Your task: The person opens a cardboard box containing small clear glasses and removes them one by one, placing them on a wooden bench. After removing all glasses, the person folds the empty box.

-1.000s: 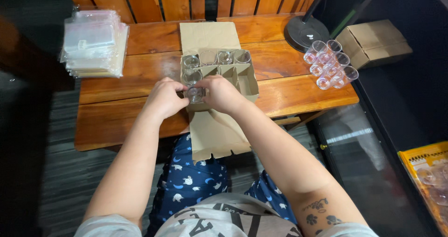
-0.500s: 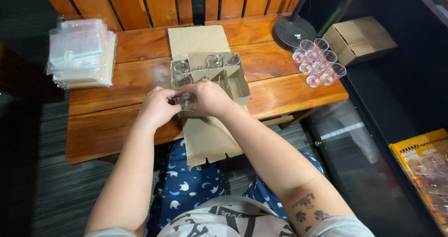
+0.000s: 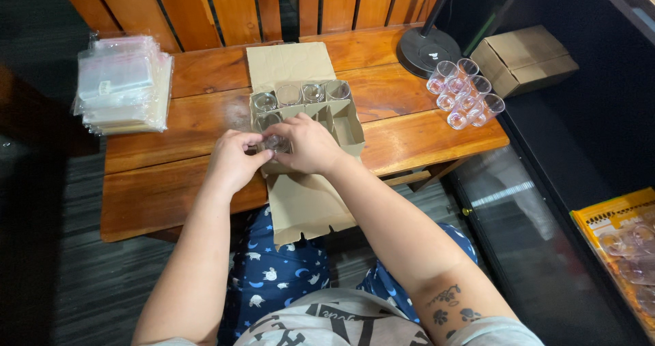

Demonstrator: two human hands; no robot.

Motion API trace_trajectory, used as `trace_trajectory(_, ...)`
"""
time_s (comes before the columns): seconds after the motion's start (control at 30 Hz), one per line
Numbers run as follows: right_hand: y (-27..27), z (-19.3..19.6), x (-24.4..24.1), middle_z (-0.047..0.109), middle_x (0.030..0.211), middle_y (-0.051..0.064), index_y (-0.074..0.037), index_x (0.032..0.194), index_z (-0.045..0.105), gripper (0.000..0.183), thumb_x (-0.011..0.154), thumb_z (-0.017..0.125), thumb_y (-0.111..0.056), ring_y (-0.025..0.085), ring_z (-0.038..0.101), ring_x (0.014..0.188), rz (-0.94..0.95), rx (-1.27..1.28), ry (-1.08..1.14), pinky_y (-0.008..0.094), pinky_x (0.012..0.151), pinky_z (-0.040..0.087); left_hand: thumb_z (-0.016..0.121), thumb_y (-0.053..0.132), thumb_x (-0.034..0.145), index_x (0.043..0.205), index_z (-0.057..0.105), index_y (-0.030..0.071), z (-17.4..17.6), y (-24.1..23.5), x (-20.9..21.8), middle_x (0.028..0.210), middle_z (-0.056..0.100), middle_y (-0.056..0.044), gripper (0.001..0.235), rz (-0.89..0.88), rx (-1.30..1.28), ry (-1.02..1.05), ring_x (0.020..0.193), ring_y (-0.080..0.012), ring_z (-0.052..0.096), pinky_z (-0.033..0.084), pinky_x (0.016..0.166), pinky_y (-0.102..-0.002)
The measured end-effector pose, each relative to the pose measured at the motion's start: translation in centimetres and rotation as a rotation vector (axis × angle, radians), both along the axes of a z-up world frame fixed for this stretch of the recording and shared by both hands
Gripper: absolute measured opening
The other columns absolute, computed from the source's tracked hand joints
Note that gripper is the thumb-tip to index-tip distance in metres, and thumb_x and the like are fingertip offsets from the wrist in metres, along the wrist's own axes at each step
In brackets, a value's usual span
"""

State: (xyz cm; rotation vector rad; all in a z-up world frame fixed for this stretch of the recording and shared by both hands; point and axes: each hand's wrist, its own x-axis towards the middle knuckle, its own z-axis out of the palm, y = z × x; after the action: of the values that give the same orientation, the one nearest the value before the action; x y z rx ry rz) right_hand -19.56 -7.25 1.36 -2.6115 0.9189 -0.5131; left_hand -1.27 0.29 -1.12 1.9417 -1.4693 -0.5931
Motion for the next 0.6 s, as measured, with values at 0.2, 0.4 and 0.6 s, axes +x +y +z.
trace_trajectory(0.2,-1.3,-0.4,-1.1,0.069,0.11,0.008,-0.02,0.132,0.064,0.062,0.075,0.084,-0.035,0.03,0.067,0.109,-0.033,0.013,-0.269,0.044,0.093,0.059,0.087,0.034,0.083,0.121,0.077,0.019,0.7,-0.8,-0.8,0.113,0.065,-0.007,0.043,-0.024,-0.198,0.096,0.11,-0.0259,0.068,0.057,0.092,-0.037)
trace_trajectory(0.4,-3.0,-0.9,-3.8,0.062,0.104,0.008,-0.017,0.129,0.066,0.058,0.076,0.084,-0.035,0.033,0.067,0.102,-0.068,0.051,-0.416,0.046,0.086,0.059,0.087,0.032,0.084,0.12,0.077,0.014,3.7,-1.5,-4.2,0.111,0.07,-0.01,0.042,-0.025,-0.245,0.316,0.108,-0.0253,0.07,0.059,0.089,-0.03)
trace_trajectory(0.6,-3.8,-0.4,-7.2,0.061,0.104,0.01,-0.014,0.126,0.066,0.057,0.077,0.092,-0.03,0.028,0.069,0.1,-0.19,0.036,-0.747,0.04,0.081,0.061,0.092,0.048,0.082,0.142,0.058,0.001,2.2,-5.9,-7.4,0.134,0.064,-0.023,0.083,0.041,-0.244,0.538,0.123,-0.031,0.066,0.055,0.103,-0.037)
